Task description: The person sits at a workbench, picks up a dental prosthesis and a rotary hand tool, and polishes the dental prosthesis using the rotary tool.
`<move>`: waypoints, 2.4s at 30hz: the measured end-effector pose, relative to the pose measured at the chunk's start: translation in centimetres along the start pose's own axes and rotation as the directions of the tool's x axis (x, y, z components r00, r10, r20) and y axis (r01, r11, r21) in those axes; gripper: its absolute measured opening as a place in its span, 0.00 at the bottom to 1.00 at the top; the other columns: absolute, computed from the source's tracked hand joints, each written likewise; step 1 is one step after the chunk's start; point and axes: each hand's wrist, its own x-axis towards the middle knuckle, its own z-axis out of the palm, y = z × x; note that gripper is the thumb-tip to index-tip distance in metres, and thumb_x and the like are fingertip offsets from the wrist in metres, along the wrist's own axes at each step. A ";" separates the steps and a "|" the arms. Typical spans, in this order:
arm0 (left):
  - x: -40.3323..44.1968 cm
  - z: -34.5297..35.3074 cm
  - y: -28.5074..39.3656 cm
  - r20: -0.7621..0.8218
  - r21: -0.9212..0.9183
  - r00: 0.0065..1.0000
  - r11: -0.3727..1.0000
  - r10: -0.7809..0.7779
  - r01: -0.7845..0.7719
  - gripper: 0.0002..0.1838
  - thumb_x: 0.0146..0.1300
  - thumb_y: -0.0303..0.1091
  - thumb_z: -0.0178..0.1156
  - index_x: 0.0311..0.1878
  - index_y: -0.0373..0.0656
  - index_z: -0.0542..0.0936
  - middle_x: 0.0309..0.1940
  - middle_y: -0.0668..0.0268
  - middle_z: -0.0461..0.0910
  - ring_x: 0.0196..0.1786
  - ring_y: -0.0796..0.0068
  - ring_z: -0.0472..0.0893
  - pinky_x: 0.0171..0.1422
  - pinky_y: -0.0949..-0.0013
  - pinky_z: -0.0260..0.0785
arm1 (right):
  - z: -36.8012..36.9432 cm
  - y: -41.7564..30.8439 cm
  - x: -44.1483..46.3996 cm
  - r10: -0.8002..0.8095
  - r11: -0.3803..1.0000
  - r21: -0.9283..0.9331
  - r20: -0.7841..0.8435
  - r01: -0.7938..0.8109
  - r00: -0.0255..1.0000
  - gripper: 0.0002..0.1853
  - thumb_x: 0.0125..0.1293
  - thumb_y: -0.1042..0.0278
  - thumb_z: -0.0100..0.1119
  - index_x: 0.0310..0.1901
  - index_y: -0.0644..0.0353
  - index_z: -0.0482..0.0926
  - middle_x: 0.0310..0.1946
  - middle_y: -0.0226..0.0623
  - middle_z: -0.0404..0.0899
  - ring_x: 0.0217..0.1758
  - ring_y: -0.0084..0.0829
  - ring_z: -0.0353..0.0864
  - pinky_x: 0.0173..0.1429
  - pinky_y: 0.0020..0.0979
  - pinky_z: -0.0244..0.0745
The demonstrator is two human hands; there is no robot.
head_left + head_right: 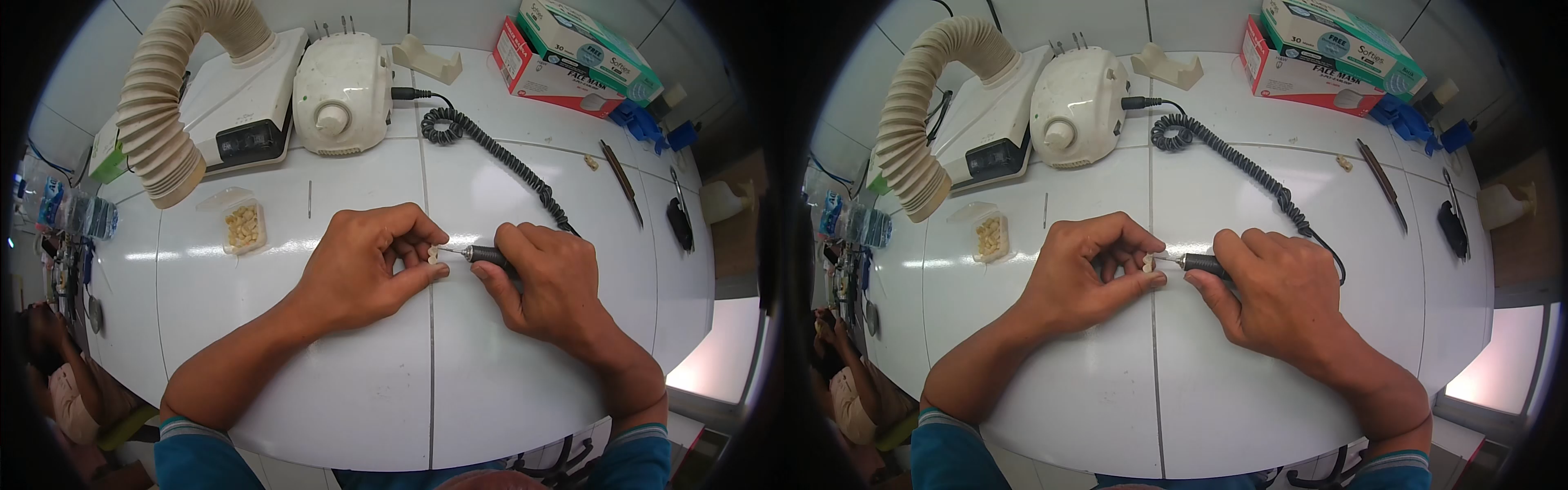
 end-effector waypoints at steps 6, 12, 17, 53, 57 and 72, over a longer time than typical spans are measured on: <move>0.0 0.0 -0.1 -0.001 0.004 1.000 1.000 0.012 -0.012 0.15 0.66 0.32 0.82 0.53 0.38 0.91 0.35 0.68 0.89 0.36 0.83 0.86 0.35 0.77 0.70 | -0.1 -0.1 0.0 0.007 1.000 0.001 0.016 -0.007 1.000 0.20 0.76 0.50 0.75 0.36 0.55 0.80 0.22 0.32 0.74 0.20 0.35 0.76 0.27 0.40 0.69; 0.0 0.0 0.0 -0.001 0.025 1.000 0.999 0.025 -0.025 0.14 0.67 0.31 0.82 0.52 0.37 0.90 0.35 0.66 0.90 0.36 0.80 0.87 0.37 0.75 0.74 | 0.0 -0.1 0.0 -0.004 1.000 -0.012 -0.002 0.004 1.000 0.19 0.76 0.50 0.75 0.37 0.55 0.80 0.23 0.32 0.75 0.21 0.35 0.76 0.27 0.40 0.70; 0.0 -0.1 0.5 0.001 0.022 1.000 1.000 0.010 -0.010 0.13 0.68 0.29 0.80 0.51 0.35 0.89 0.34 0.63 0.91 0.37 0.76 0.89 0.42 0.70 0.80 | 0.0 -0.1 -0.1 0.004 1.000 -0.006 0.002 -0.004 1.000 0.19 0.77 0.49 0.74 0.37 0.55 0.80 0.23 0.32 0.75 0.21 0.36 0.77 0.28 0.41 0.71; 0.0 0.2 -0.4 -0.010 0.060 0.998 0.996 0.068 -0.068 0.15 0.67 0.31 0.82 0.53 0.38 0.91 0.35 0.68 0.89 0.37 0.83 0.85 0.36 0.76 0.72 | 0.1 -0.2 0.0 0.018 1.000 -0.002 -0.011 -0.018 1.000 0.19 0.77 0.49 0.73 0.37 0.55 0.79 0.24 0.33 0.77 0.21 0.39 0.78 0.27 0.42 0.71; -0.1 0.2 -0.4 -0.009 0.047 0.998 0.997 0.059 -0.058 0.15 0.67 0.31 0.82 0.53 0.38 0.91 0.35 0.69 0.89 0.37 0.83 0.85 0.36 0.76 0.71 | 0.1 -0.3 -0.1 0.024 1.000 -0.007 -0.006 -0.024 1.000 0.20 0.77 0.49 0.73 0.37 0.55 0.80 0.24 0.34 0.78 0.22 0.40 0.80 0.28 0.43 0.72; -0.1 0.2 -0.5 -0.007 0.038 0.998 0.997 0.062 -0.061 0.14 0.67 0.31 0.82 0.52 0.39 0.90 0.35 0.69 0.89 0.36 0.83 0.85 0.37 0.75 0.72 | 0.1 -0.4 -0.1 0.038 0.999 -0.028 0.006 -0.038 0.999 0.19 0.78 0.49 0.72 0.38 0.55 0.80 0.25 0.34 0.79 0.24 0.40 0.82 0.29 0.43 0.74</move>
